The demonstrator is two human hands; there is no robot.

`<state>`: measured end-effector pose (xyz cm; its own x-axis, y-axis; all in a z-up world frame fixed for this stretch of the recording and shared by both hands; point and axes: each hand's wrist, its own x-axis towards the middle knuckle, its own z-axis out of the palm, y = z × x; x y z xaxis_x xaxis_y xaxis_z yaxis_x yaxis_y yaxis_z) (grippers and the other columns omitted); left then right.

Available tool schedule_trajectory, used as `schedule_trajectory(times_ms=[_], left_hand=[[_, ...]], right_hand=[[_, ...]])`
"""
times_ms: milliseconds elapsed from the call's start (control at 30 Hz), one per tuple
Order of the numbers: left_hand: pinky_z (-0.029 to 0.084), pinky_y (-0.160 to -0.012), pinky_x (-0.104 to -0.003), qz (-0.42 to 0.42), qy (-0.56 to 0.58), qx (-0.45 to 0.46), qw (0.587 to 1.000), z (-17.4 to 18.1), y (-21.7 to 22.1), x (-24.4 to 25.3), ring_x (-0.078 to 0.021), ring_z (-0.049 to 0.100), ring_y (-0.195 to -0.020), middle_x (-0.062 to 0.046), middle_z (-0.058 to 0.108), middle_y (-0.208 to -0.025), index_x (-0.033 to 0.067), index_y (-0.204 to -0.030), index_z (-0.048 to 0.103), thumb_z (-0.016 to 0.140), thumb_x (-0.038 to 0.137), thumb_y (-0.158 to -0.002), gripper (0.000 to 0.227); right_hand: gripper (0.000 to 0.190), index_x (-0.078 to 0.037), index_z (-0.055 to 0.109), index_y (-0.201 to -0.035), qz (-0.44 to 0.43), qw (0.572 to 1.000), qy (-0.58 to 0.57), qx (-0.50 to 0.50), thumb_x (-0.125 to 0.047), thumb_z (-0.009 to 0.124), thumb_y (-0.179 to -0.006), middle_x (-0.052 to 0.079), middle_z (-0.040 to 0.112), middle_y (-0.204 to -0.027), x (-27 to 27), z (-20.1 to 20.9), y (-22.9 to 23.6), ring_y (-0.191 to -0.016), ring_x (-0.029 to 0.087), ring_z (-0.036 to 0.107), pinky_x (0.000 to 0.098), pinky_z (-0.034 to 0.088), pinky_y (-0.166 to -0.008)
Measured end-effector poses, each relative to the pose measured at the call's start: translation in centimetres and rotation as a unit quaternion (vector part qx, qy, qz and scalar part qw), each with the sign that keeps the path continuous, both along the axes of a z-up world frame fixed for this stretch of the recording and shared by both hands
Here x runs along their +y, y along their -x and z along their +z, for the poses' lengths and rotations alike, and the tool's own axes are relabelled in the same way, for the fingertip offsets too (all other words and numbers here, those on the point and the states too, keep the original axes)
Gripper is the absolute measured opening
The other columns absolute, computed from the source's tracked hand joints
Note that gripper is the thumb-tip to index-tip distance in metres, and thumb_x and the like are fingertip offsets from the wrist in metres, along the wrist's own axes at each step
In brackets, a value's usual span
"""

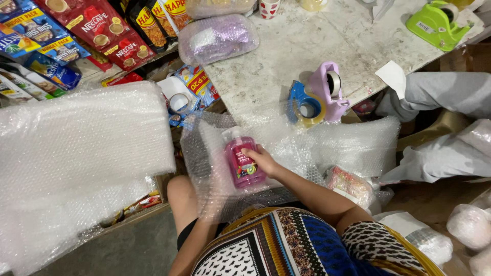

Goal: The person wraps a pink bottle and two white bottles in bubble wrap using a tape dispenser. They cut the bubble wrap, fold it around each bottle, and secure it with tape. The wrapped items are placed on the table.

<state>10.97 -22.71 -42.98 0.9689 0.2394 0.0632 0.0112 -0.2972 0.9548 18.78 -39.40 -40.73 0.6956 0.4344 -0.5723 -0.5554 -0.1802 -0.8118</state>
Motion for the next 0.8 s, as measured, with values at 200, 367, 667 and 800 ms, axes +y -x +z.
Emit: schedule_trajectory(times_ms=[200, 367, 667, 800], left_hand=[[0.024, -0.123, -0.052, -0.009, -0.017, 0.038, 0.999, 1.5, -0.3, -1.9, -0.0372, 0.013, -0.154, -0.019, 0.007, -0.169, 0.0106, -0.163, 0.013, 0.025, 0.055, -0.105, 0.074], [-0.004, -0.123, -0.059, -0.078, -0.335, 0.120, 0.931, 5.4, -0.9, -3.5, -0.0443, -0.007, -0.155, -0.027, -0.002, -0.169, 0.0113, -0.166, 0.010, 0.030, 0.061, -0.103, 0.082], [0.009, -0.127, -0.062, -0.065, -0.415, 0.047, 0.906, 7.3, -1.0, -6.3, -0.0501, 0.018, -0.155, -0.036, 0.023, -0.163, -0.0061, -0.160, 0.025, 0.049, 0.059, -0.106, 0.088], [0.003, -0.116, -0.066, -0.129, -0.471, 0.074, 0.870, 8.9, 0.8, -7.7, -0.0578, 0.010, -0.145, -0.039, 0.017, -0.155, -0.0104, -0.151, 0.023, 0.056, 0.064, -0.091, 0.101]], right_hand=[[0.081, 0.017, 0.047, -0.135, -0.025, 0.989, 0.026, -0.141, -0.052, 0.058, -0.095, 0.028, 0.066, -0.117, 0.4, -1.1, 0.5, -0.108, 0.036, 0.068, 0.0483, 0.059, -0.094], [0.092, 0.000, 0.025, -0.161, 0.031, 0.992, -0.027, -0.122, -0.069, 0.019, -0.099, 0.030, 0.048, -0.143, -0.7, -0.5, -0.1, -0.133, 0.036, 0.049, 0.0467, 0.041, -0.114], [0.081, 0.001, 0.041, -0.158, 0.110, 0.992, -0.044, -0.039, -0.056, 0.048, -0.100, 0.033, 0.058, -0.131, -4.4, -1.4, -2.7, -0.115, 0.041, 0.053, 0.0528, 0.045, -0.102], [0.067, 0.001, 0.053, -0.149, 0.113, 0.961, 0.130, -0.214, -0.046, 0.055, -0.100, 0.031, 0.063, -0.128, -3.6, 0.8, -3.4, -0.116, 0.039, 0.055, 0.0524, 0.044, -0.104]])
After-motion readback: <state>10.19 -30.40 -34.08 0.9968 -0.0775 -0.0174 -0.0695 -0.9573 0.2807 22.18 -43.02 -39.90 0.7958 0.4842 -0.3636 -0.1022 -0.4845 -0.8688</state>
